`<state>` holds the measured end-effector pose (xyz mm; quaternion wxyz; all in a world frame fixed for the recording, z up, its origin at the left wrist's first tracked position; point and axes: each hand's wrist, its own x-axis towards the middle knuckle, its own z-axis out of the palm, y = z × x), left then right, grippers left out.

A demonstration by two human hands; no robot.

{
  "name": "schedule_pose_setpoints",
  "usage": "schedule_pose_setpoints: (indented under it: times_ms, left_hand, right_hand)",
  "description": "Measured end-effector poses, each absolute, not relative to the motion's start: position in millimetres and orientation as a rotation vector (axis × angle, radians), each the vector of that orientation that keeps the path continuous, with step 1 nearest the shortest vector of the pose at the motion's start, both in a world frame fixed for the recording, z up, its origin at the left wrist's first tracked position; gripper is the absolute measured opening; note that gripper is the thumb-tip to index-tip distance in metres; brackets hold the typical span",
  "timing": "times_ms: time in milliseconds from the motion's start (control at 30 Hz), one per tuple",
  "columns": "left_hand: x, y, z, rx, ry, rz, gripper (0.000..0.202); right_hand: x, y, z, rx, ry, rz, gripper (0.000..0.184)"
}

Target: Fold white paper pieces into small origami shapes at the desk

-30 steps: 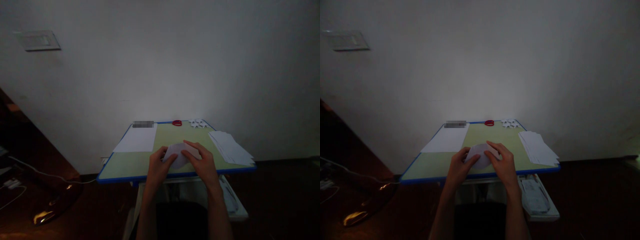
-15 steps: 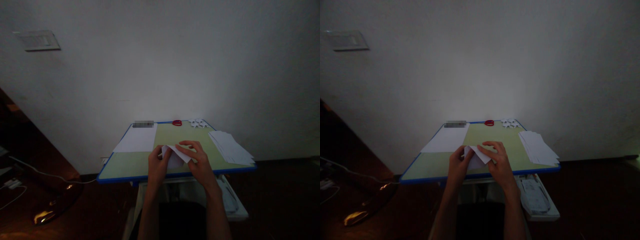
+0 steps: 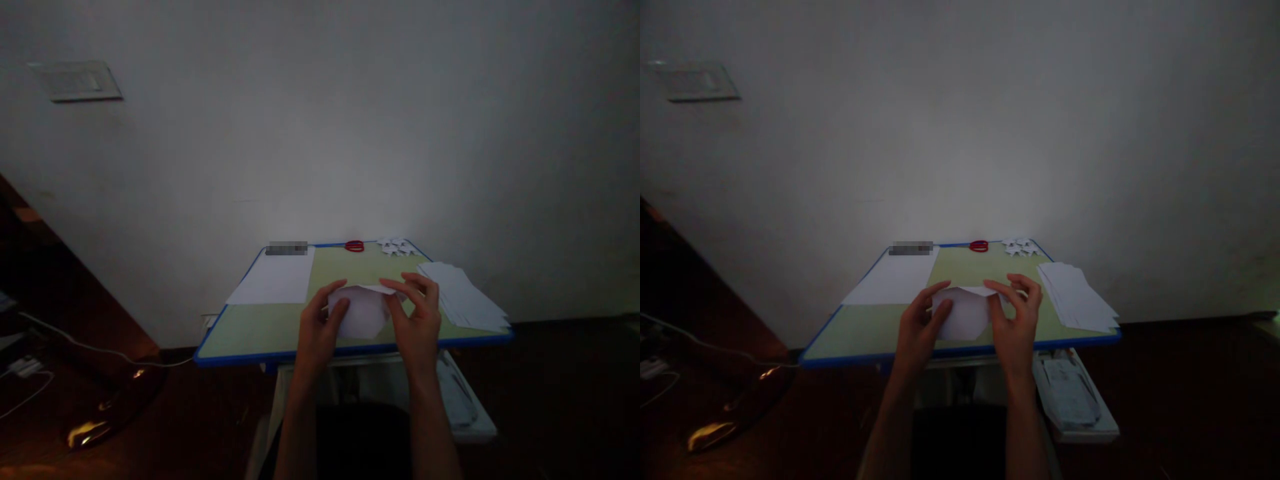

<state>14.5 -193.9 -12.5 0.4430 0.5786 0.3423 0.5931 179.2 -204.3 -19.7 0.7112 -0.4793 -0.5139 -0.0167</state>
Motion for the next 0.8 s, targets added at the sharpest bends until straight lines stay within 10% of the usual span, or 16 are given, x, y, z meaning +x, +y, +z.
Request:
schedule_pose_setpoints:
  times_ms: [333, 800]
  left_hand:
    - [14, -190, -20, 1.669, 0.998, 1.521, 0.031]
    - [8, -196, -14, 1.692, 0.834, 1.411, 0.062]
  right_hand:
    - [158, -221, 2, -0.995, -0.969, 0.475, 0.062]
    - [158, -223, 4, -0.807, -0.945, 0.628, 0.029]
